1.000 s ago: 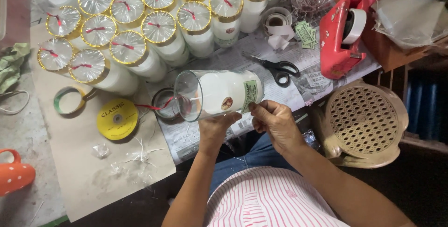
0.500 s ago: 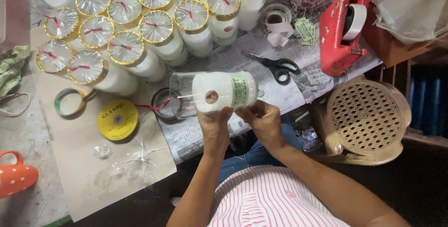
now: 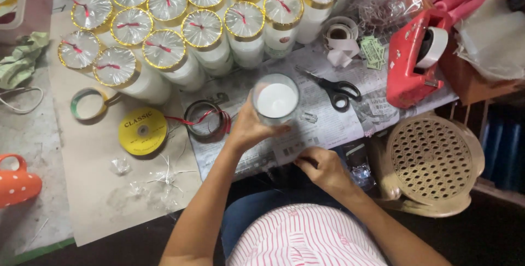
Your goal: Applying labels and plastic wrapping to glass jars in a production setting.
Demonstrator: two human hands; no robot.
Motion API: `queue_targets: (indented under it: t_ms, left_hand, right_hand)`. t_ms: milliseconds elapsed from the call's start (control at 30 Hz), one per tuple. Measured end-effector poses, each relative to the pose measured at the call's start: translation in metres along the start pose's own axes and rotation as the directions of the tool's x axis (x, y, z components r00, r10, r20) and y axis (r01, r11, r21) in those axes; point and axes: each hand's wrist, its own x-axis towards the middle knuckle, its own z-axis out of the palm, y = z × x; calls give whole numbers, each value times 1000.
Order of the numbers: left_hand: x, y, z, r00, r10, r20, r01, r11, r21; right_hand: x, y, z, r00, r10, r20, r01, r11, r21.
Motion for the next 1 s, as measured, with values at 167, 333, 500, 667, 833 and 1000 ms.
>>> queue_targets:
  t_ms: [167, 333, 500, 667, 833, 1000]
  left_hand:
    - [22, -14, -3, 990, -84, 117, 62, 982, 181]
    - [5, -11, -12, 996, -11, 85, -2, 989, 151]
    - [-49, -50, -43, 969, 198, -145, -99, 856, 508]
    - [-87, -78, -111, 965, 39, -259, 194, 556, 808]
    - [-86, -49, -138, 985, 125, -118, 59, 399, 915]
    - [-91, 32, -158, 987, -114, 113, 55, 902, 429]
  right_hand:
    - [10, 31, -5, 998, -59, -13, 59, 998, -17]
    - [10, 35, 5, 988, -134, 79, 141, 985, -98]
    - [5, 42, 13, 941, -264, 213, 303, 937, -174]
    - [9, 37, 19, 919, -296, 262, 339, 930, -139]
    - [10, 15, 24, 865, -399, 302, 460, 873, -163]
    - [2, 8, 14, 899, -340, 276, 360, 933, -21]
